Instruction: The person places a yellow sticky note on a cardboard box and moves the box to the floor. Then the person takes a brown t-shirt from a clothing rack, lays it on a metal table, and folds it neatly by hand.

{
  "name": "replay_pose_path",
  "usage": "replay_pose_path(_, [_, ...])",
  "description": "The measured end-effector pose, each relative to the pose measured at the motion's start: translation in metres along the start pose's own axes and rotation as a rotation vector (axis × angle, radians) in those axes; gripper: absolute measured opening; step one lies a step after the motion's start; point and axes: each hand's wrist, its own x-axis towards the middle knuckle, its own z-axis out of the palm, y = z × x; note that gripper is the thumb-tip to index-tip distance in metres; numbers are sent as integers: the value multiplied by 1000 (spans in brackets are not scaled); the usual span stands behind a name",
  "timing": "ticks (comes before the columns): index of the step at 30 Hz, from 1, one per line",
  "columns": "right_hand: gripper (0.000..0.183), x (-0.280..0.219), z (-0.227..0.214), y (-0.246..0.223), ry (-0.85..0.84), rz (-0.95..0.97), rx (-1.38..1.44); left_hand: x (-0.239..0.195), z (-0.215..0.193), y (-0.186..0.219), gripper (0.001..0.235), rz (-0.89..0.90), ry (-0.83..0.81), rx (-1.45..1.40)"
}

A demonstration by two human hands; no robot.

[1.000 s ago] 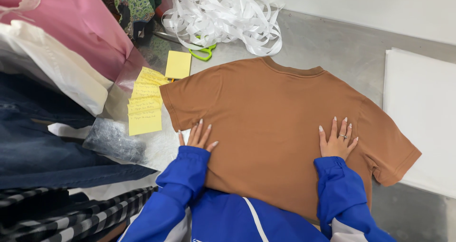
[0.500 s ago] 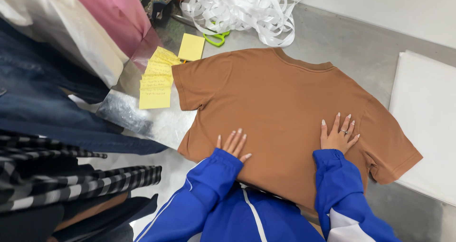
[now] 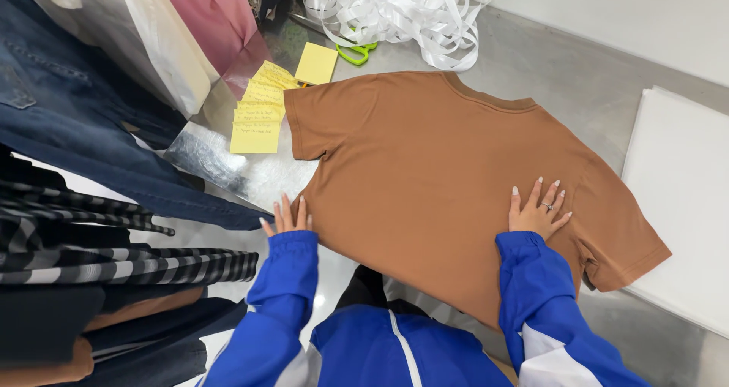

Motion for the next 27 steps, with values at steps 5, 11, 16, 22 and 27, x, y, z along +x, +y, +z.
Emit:
replay_pose_path(5, [74, -1, -7, -2, -25, 3, 17, 8, -24, 90, 69, 380, -23, -194])
replay_pose_path(11, [74, -3, -8, -1, -23, -8, 17, 33, -44, 60, 71, 366, -249, -137])
replay_pose_path(16, [72, -3, -8, -4, 2, -2, 13, 68, -61, 23, 64, 253, -440, -63])
replay_pose_path(22, [70, 0, 0, -1, 7, 9, 9, 95, -28, 71, 79, -58, -383, 179])
replay_pose_path(27, [73, 0, -6, -1, -41, -6, 13, 99, -83, 218, 75, 615, -575, -231])
